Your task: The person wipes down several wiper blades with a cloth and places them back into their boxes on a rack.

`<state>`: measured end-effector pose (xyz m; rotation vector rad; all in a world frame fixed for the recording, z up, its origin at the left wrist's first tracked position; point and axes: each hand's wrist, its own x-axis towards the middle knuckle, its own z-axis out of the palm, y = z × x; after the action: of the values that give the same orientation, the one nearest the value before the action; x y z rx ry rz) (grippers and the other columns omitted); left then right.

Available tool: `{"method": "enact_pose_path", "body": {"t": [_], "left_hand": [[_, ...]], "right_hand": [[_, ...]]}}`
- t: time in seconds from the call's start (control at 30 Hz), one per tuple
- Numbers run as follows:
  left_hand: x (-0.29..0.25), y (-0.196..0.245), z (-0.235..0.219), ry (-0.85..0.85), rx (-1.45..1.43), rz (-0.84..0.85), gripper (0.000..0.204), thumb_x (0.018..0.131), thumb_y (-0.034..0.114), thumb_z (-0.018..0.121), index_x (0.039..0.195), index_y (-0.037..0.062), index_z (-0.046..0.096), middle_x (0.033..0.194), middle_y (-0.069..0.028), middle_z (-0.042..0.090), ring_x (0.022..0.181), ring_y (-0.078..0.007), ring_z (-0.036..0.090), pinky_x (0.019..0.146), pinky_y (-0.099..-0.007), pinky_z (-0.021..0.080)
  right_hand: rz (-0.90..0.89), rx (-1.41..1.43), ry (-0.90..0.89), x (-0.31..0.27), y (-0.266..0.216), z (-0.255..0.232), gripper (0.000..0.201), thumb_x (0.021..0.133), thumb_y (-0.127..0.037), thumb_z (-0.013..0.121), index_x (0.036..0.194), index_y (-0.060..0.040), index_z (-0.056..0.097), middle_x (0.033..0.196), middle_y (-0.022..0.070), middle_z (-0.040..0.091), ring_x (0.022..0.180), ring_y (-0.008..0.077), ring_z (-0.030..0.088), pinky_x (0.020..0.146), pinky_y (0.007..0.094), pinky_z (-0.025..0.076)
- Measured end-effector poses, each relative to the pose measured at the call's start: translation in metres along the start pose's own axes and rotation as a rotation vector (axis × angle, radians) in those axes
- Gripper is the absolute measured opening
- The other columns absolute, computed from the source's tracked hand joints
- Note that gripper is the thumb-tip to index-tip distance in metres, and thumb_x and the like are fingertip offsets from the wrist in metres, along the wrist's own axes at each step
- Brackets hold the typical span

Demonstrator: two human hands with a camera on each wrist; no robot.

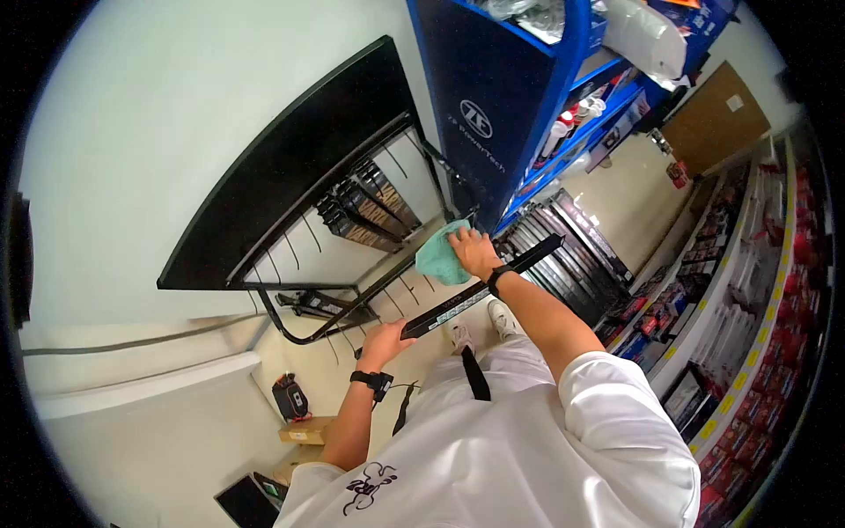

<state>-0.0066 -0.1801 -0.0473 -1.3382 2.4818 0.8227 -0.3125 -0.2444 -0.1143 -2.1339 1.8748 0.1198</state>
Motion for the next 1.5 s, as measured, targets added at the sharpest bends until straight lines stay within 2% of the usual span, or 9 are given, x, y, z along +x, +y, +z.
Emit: {"method": "enact_pose_path", "body": {"t": [0.13,0.23,0.37,0.77,0.97,1.1,1.3,1.33,1.5], "left_hand": [[-0.016,-0.001,0.011,0.006,-0.012,-0.067,0.035,0.082,0.037,0.078,0.099,0.0091,0.064,0.078,-0.0144,0.071,0.077,-0.0345,0.070,0.068,-0.0459,0.055],[-0.026,0.003,0.017,-0.020,0.018,-0.121,0.036,0.082,0.037,0.077,0.099,0.0088,0.063,0.078,-0.0148,0.071,0.076,-0.0352,0.070,0.067,-0.0462,0.054],[-0.032,0.011,0.020,-0.017,0.026,-0.144,0.036,0.083,0.037,0.077,0.099,0.0085,0.063,0.077,-0.0149,0.070,0.076,-0.0364,0.069,0.067,-0.0469,0.054],[-0.006,0.045,0.010,0.079,0.038,-0.108,0.037,0.081,0.035,0.077,0.099,0.0074,0.063,0.077,-0.0165,0.069,0.076,-0.0378,0.068,0.067,-0.0487,0.052],[0.022,0.081,-0.020,0.137,0.099,-0.021,0.033,0.082,0.030,0.076,0.099,0.0065,0.062,0.078,-0.0163,0.070,0.077,-0.0371,0.069,0.068,-0.0486,0.053],[0.035,0.101,-0.033,0.193,0.161,0.027,0.024,0.080,0.021,0.072,0.096,0.0063,0.062,0.078,-0.0153,0.070,0.076,-0.0354,0.070,0.068,-0.0478,0.054],[0.049,0.115,-0.043,0.243,0.268,0.111,0.020,0.076,0.017,0.073,0.091,0.0069,0.063,0.078,-0.0133,0.070,0.072,-0.0334,0.070,0.064,-0.0451,0.055],[0.049,0.116,-0.047,0.247,0.282,0.130,0.021,0.077,0.016,0.073,0.093,0.0072,0.063,0.078,-0.0124,0.070,0.070,-0.0324,0.070,0.063,-0.0441,0.055],[0.053,0.131,-0.054,0.325,0.359,0.217,0.022,0.077,0.015,0.073,0.096,0.0090,0.063,0.078,-0.0095,0.069,0.066,-0.0289,0.069,0.060,-0.0403,0.055]], "right_hand": [[-0.005,-0.084,-0.062,0.015,-0.012,-0.005,0.104,0.066,-0.036,0.090,0.154,-0.0195,0.035,0.161,0.0116,0.030,0.145,0.0386,0.032,0.099,0.0667,0.041],[-0.027,-0.041,-0.234,0.021,-0.018,-0.019,0.101,0.069,-0.035,0.088,0.154,-0.0206,0.035,0.163,0.0112,0.027,0.145,0.0400,0.031,0.098,0.0651,0.042],[-0.116,-0.089,-0.193,0.043,-0.003,0.050,0.076,0.078,-0.029,0.080,0.146,-0.0180,0.048,0.150,0.0112,0.042,0.133,0.0378,0.044,0.095,0.0555,0.047],[-0.465,0.319,-0.070,-0.027,0.041,-0.076,0.054,0.072,-0.022,0.064,0.124,-0.0090,0.063,0.123,0.0144,0.063,0.110,0.0370,0.061,0.092,0.0475,0.053],[-0.624,0.370,-0.046,-0.064,0.042,-0.076,0.074,0.079,-0.036,0.071,0.144,-0.0121,0.046,0.134,0.0154,0.058,0.121,0.0368,0.055,0.101,0.0484,0.042],[-0.638,0.065,0.052,-0.088,0.031,-0.088,0.096,0.067,-0.053,0.082,0.147,-0.0151,0.045,0.149,0.0143,0.046,0.139,0.0401,0.040,0.109,0.0598,0.033],[-0.711,-0.151,0.311,-0.098,0.029,-0.089,0.063,0.073,-0.022,0.076,0.130,-0.0038,0.055,0.139,0.0135,0.055,0.132,0.0308,0.049,0.110,0.0493,0.037],[-0.699,-0.067,0.474,-0.099,0.029,-0.084,0.038,0.078,-0.014,0.065,0.115,-0.0046,0.060,0.118,0.0100,0.065,0.114,0.0256,0.060,0.103,0.0451,0.042],[-0.560,-0.136,0.393,-0.105,0.038,-0.080,0.015,0.083,-0.016,0.059,0.097,-0.0101,0.060,0.091,0.0040,0.067,0.092,0.0226,0.066,0.094,0.0433,0.046]]}}
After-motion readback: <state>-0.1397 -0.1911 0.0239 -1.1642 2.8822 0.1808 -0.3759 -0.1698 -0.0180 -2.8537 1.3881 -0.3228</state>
